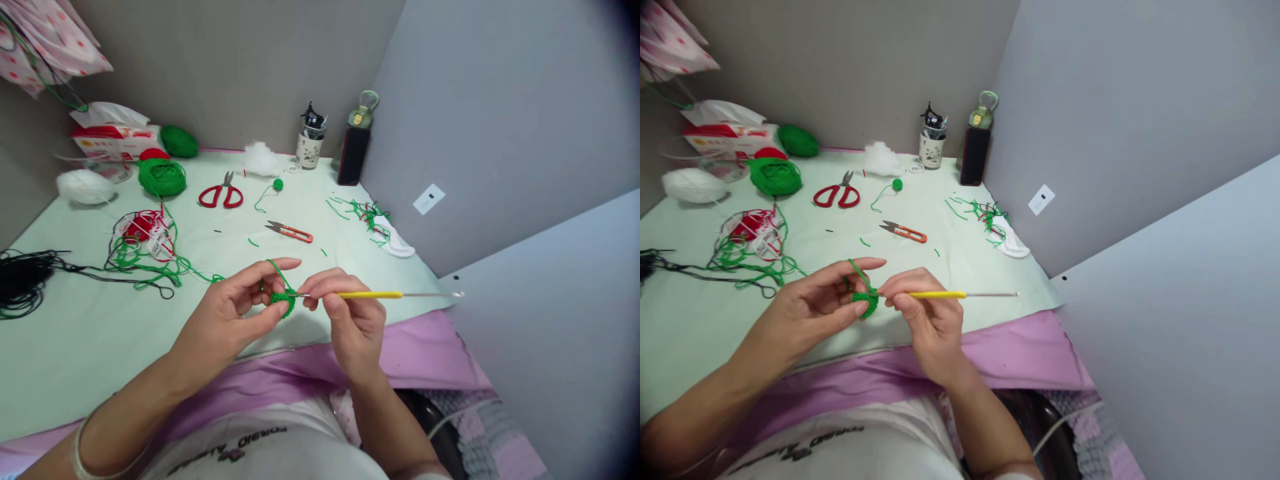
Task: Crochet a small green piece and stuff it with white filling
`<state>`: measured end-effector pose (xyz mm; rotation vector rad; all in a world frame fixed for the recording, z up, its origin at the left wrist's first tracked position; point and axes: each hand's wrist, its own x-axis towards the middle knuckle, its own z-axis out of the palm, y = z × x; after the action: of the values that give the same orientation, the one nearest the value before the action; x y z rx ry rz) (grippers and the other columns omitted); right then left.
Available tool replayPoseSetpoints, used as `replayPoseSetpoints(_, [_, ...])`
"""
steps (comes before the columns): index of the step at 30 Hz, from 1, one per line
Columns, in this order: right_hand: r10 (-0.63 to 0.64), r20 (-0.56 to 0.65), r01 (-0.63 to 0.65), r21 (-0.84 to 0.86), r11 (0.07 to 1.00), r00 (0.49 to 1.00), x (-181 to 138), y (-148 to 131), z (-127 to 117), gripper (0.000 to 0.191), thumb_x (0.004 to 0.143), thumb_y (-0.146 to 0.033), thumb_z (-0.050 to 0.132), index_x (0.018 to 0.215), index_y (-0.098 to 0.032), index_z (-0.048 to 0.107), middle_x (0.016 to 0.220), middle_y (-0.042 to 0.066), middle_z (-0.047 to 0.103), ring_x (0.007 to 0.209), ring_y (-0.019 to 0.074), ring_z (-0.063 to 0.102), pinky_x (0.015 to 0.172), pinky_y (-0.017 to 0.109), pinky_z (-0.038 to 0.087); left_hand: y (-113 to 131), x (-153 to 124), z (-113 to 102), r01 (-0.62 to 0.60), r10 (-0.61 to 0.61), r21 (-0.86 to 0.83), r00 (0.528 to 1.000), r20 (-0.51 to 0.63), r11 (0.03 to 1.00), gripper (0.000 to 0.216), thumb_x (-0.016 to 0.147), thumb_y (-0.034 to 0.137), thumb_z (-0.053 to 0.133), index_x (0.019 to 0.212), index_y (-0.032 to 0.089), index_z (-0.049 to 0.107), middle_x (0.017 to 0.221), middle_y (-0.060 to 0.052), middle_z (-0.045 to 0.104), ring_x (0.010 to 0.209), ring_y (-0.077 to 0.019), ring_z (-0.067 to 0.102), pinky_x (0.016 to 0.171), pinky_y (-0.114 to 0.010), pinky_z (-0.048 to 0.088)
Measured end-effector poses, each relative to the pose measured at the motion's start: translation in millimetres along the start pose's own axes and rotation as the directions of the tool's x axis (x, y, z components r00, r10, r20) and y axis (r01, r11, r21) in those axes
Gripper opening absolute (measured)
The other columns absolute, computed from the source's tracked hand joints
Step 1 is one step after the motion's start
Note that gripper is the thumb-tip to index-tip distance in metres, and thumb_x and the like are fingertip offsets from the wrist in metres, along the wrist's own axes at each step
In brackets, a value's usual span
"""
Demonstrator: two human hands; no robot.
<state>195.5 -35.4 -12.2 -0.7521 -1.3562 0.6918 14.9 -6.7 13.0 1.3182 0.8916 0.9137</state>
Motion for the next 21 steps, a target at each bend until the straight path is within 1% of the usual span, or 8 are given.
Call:
replayPoseSetpoints(3, [-0.112,0.080,0.127,-0.225,0.966,0.990,-2.4,-5.0,-1.1,0.019,0.104,-0.019,0.056,0.104,-0.025,0.074,0.094,0.006,0.077,0.090,0.0204,0.072,0.076,0.037,0.060,1.7,-0.8,3.3,-0.032,0.033,0.030,0.998,-0.051,0.999,0.038,0.088,0.023,0.080,0.124,0.035,0.078,0.090,0.002,0.063,0.087,-0.0138,0.059,0.084,-0.023,0.051])
replayPoseSetpoints(6, [-0.276,0.174,0.326,-0.467,0.822,0.945,-9.2,-3.1,0.0,0.028,0.100,-0.012,0.060,0.117,-0.030,0.073,0.103,0.006,0.077,0.092,0.0210,0.073,0.076,0.036,0.062,0.9,-1.0,8.1,-0.006,0.000,-0.060,0.995,-0.098,0.998,0.047,0.085,0.022,0.083,0.130,0.034,0.076,0.088,0.002,0.063,0.084,-0.0138,0.059,0.084,-0.025,0.052])
replayPoseSetpoints(9, [-0.384,0.213,0.433,-0.574,0.695,0.898,-14.6,4.0,1.9,0.038,0.094,-0.009,0.068,0.123,-0.033,0.074,0.106,0.006,0.077,0.096,0.0218,0.075,0.074,0.034,0.063,-1.4,0.7,10.6,0.142,-0.141,-0.311,0.990,0.026,0.940,0.059,0.083,0.026,0.085,0.140,0.032,0.070,0.090,0.001,0.063,0.076,-0.0132,0.058,0.073,-0.025,0.052])
replayPoseSetpoints(10, [-0.391,0.188,0.426,-0.556,0.714,0.901,-14.7,6.0,2.4,0.037,0.095,-0.011,0.068,0.123,-0.033,0.074,0.106,0.006,0.077,0.096,0.0218,0.074,0.074,0.034,0.063,-1.8,1.8,10.4,0.199,-0.182,-0.382,0.980,0.080,0.902,0.060,0.082,0.028,0.085,0.140,0.029,0.070,0.088,0.001,0.063,0.073,-0.0127,0.057,0.068,-0.024,0.051])
replayPoseSetpoints(12, [-0.337,0.066,0.330,-0.442,0.834,0.939,-12.1,8.0,3.1,0.028,0.100,-0.016,0.062,0.119,-0.032,0.075,0.101,0.006,0.076,0.091,0.0211,0.074,0.073,0.036,0.063,-1.3,4.0,8.5,0.268,-0.233,-0.467,0.963,0.133,0.843,0.055,0.082,0.028,0.085,0.136,0.024,0.073,0.084,0.000,0.061,0.069,-0.0115,0.053,0.061,-0.022,0.048])
replayPoseSetpoints(15, [-0.104,-0.111,0.091,-0.119,0.989,0.988,-4.2,6.5,4.3,0.020,0.104,-0.026,0.058,0.104,-0.028,0.077,0.089,0.005,0.073,0.073,0.0181,0.067,0.062,0.034,0.058,0.5,6.0,5.0,0.242,-0.221,-0.485,0.970,0.102,0.840,0.046,0.082,0.026,0.085,0.127,0.023,0.079,0.088,-0.002,0.062,0.072,-0.0114,0.051,0.059,-0.019,0.045])
replayPoseSetpoints(17, [-0.007,-0.132,0.010,0.021,1.000,0.991,0.1,5.3,5.6,0.019,0.104,-0.031,0.060,0.097,-0.027,0.078,0.087,0.004,0.072,0.068,0.0168,0.064,0.058,0.032,0.055,0.1,5.8,4.4,0.201,-0.179,-0.439,0.980,0.093,0.876,0.041,0.083,0.027,0.083,0.124,0.025,0.081,0.092,-0.003,0.063,0.077,-0.0134,0.052,0.063,-0.021,0.046])
replayPoseSetpoints(21, [-0.013,-0.073,0.013,-0.003,1.000,0.997,1.8,6.1,9.0,0.015,0.101,-0.029,0.065,0.099,-0.028,0.080,0.094,0.005,0.078,0.089,0.0206,0.071,0.075,0.036,0.058,-6.3,4.1,7.9,0.111,-0.106,-0.302,0.994,0.034,0.947,0.036,0.087,0.030,0.082,0.123,0.030,0.081,0.094,-0.002,0.066,0.086,-0.0164,0.055,0.078,-0.026,0.049])
